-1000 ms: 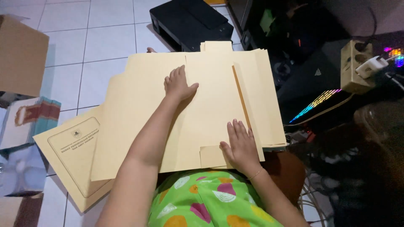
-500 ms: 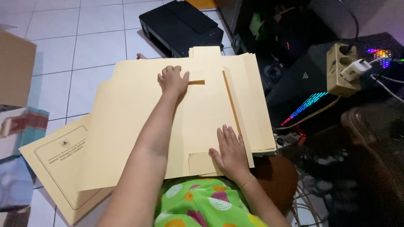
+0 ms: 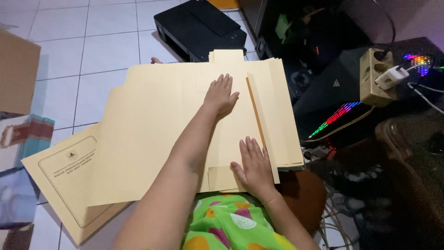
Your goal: Organizing and smoothing a stack of yellow folders on the floor.
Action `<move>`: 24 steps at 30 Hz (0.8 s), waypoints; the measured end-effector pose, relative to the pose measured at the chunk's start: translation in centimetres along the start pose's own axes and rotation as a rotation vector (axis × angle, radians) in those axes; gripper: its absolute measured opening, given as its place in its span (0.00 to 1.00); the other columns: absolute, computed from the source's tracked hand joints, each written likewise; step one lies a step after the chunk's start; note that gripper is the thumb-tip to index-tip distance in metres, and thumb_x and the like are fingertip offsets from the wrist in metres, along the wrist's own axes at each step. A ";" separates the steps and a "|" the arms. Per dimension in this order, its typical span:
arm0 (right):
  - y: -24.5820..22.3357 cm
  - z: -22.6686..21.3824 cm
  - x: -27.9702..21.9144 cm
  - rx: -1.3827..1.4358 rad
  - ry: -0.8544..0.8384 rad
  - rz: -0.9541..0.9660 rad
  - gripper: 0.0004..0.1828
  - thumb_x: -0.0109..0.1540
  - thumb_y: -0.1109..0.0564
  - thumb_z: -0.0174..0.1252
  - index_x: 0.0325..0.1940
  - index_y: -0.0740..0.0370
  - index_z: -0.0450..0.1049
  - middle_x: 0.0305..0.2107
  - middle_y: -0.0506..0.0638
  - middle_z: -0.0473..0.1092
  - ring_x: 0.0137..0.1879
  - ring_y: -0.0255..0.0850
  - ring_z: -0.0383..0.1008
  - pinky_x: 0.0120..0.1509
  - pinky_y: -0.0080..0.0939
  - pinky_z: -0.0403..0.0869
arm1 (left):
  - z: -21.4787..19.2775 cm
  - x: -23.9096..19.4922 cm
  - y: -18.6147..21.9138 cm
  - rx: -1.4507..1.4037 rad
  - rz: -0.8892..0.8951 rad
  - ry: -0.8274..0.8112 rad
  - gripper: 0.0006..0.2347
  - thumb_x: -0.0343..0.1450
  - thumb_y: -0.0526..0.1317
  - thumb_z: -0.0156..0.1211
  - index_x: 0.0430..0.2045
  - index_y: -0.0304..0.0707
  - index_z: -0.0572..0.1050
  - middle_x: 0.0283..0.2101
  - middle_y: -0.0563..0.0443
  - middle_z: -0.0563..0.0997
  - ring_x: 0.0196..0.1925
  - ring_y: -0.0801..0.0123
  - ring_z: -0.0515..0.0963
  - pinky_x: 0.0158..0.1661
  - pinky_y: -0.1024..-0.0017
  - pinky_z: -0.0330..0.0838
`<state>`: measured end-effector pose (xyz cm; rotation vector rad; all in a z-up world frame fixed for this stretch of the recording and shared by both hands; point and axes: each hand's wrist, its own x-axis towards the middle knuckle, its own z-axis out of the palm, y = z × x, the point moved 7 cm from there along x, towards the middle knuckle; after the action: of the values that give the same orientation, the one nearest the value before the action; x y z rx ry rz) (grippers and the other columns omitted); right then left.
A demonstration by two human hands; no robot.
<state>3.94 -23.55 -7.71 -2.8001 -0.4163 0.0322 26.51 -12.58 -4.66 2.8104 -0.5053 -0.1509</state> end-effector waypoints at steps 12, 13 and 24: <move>0.1 -0.1 0.0 0.003 0.013 0.000 0.41 0.70 0.31 0.33 0.79 0.60 0.47 0.74 0.64 0.48 0.81 0.57 0.41 0.78 0.68 0.42 | -1.5 -8.4 -6.8 -0.125 -0.475 0.125 0.33 0.78 0.56 0.34 0.73 0.28 0.48 0.78 0.34 0.45 0.80 0.48 0.39 0.75 0.50 0.33; 0.1 -0.1 0.0 0.009 0.018 -0.004 0.41 0.70 0.31 0.33 0.79 0.60 0.47 0.74 0.64 0.48 0.81 0.57 0.41 0.78 0.68 0.42 | -2.2 -11.5 -5.2 -0.117 -0.476 0.129 0.33 0.78 0.56 0.34 0.73 0.28 0.48 0.78 0.34 0.45 0.80 0.48 0.39 0.75 0.50 0.33; 0.3 0.4 -0.4 0.017 0.311 -0.063 0.43 0.67 0.27 0.41 0.74 0.61 0.59 0.69 0.64 0.58 0.78 0.59 0.50 0.77 0.65 0.51 | 0.8 -35.5 -10.5 -0.101 -0.704 0.433 0.37 0.74 0.61 0.45 0.73 0.32 0.52 0.75 0.26 0.50 0.78 0.33 0.44 0.68 0.32 0.34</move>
<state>3.61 -23.85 -8.21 -2.7094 -0.4232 -0.4054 -3.37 9.27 -6.62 2.6732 0.5741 0.2815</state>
